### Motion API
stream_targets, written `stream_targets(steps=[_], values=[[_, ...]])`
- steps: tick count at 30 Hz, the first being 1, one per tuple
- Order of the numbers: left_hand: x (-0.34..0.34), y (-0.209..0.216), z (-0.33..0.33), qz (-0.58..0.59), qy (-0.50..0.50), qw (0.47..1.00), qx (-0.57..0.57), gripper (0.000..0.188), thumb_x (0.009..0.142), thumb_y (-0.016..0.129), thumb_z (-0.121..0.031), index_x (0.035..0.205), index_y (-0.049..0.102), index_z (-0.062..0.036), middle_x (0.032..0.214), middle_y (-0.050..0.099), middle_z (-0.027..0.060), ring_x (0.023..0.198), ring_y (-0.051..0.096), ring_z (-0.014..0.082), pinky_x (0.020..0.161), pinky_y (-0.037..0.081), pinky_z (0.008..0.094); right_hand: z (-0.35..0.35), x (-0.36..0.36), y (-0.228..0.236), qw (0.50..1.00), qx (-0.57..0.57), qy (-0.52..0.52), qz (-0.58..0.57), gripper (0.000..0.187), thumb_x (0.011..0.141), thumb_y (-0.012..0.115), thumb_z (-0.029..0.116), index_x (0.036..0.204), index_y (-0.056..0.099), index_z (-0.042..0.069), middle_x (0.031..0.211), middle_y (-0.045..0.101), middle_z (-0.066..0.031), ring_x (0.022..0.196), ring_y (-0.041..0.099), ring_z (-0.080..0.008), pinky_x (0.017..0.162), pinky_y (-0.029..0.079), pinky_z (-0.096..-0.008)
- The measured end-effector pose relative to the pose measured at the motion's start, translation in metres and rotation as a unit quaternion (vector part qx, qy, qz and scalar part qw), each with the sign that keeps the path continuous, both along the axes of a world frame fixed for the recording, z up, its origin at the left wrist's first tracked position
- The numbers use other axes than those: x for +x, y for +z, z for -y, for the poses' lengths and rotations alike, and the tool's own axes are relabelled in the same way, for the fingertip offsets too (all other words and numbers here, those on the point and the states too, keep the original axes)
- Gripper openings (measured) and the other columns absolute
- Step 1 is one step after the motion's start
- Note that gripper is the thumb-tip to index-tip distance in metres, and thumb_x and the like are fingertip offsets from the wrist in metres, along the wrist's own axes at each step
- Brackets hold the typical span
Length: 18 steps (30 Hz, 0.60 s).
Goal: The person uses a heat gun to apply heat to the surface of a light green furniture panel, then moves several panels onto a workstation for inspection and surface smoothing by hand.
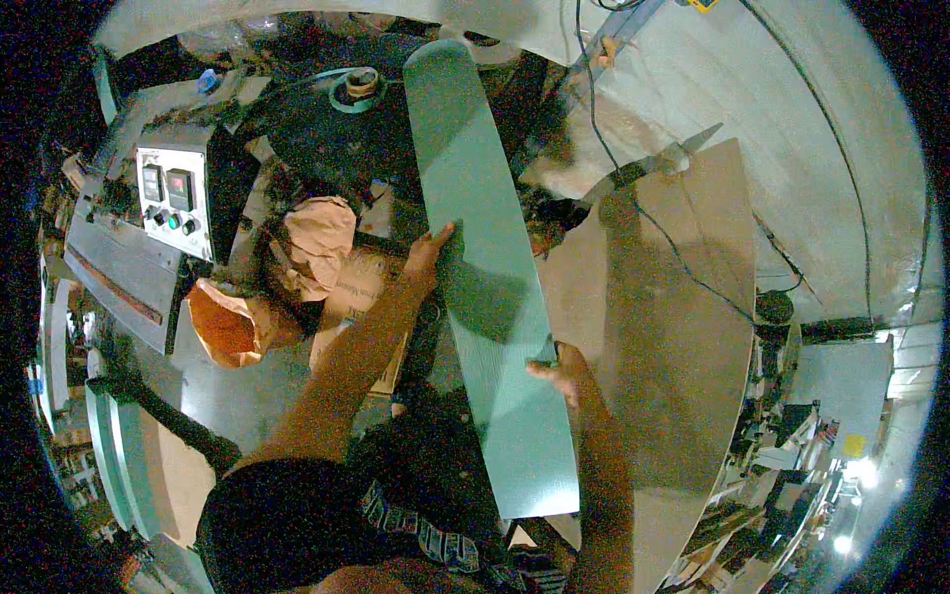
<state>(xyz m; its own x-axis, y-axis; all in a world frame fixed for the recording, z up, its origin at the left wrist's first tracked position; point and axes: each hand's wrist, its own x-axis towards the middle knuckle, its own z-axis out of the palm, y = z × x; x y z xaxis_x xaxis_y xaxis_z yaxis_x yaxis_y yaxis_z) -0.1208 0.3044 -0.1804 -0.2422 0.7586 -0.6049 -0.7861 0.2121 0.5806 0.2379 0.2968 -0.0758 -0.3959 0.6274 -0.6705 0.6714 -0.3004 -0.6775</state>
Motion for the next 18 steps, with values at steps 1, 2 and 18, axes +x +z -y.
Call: stream_targets(steps=[1, 2, 18], values=[[-0.011, -0.012, 0.004, -0.053, 0.000, 0.997, -0.057, 0.075, 0.083, 0.089, -0.034, 0.136, 0.052, 0.0049, 0.119, 0.066, 0.0160, 0.107, 0.066, 0.0299, 0.086, 0.058, 0.0546, 0.017, -0.001, -0.004, 1.000, -0.004, -0.005, -0.013, 0.037, 0.084, 0.082, 0.003, 0.118, 0.069, 0.000, 0.107, 0.072, -0.0053, 0.101, 0.066, -0.0182, 0.093, 0.053, -0.0386], [-0.003, -0.014, 0.012, -0.063, 0.014, 0.997, -0.051, 0.074, 0.082, 0.090, -0.035, 0.133, 0.055, 0.0040, 0.117, 0.067, 0.0152, 0.103, 0.066, 0.0283, 0.083, 0.057, 0.0529, 0.034, 0.009, -0.007, 1.000, 0.016, -0.008, 0.005, 0.036, 0.084, 0.082, 0.001, 0.117, 0.069, 0.000, 0.106, 0.072, -0.0051, 0.099, 0.066, -0.0178, 0.091, 0.054, -0.0371], [0.061, 0.157, 0.232, -0.051, 0.090, 0.992, 0.078, 0.052, 0.084, 0.089, -0.038, 0.113, 0.068, 0.0005, 0.096, 0.071, 0.0075, 0.075, 0.066, 0.0161, 0.063, 0.054, 0.0325, 0.227, 0.072, 0.018, 0.982, 0.180, -0.056, -0.017, 0.034, 0.078, 0.083, 0.000, 0.105, 0.062, 0.000, 0.096, 0.065, -0.0046, 0.082, 0.059, -0.0156, 0.072, 0.051, -0.0310]])
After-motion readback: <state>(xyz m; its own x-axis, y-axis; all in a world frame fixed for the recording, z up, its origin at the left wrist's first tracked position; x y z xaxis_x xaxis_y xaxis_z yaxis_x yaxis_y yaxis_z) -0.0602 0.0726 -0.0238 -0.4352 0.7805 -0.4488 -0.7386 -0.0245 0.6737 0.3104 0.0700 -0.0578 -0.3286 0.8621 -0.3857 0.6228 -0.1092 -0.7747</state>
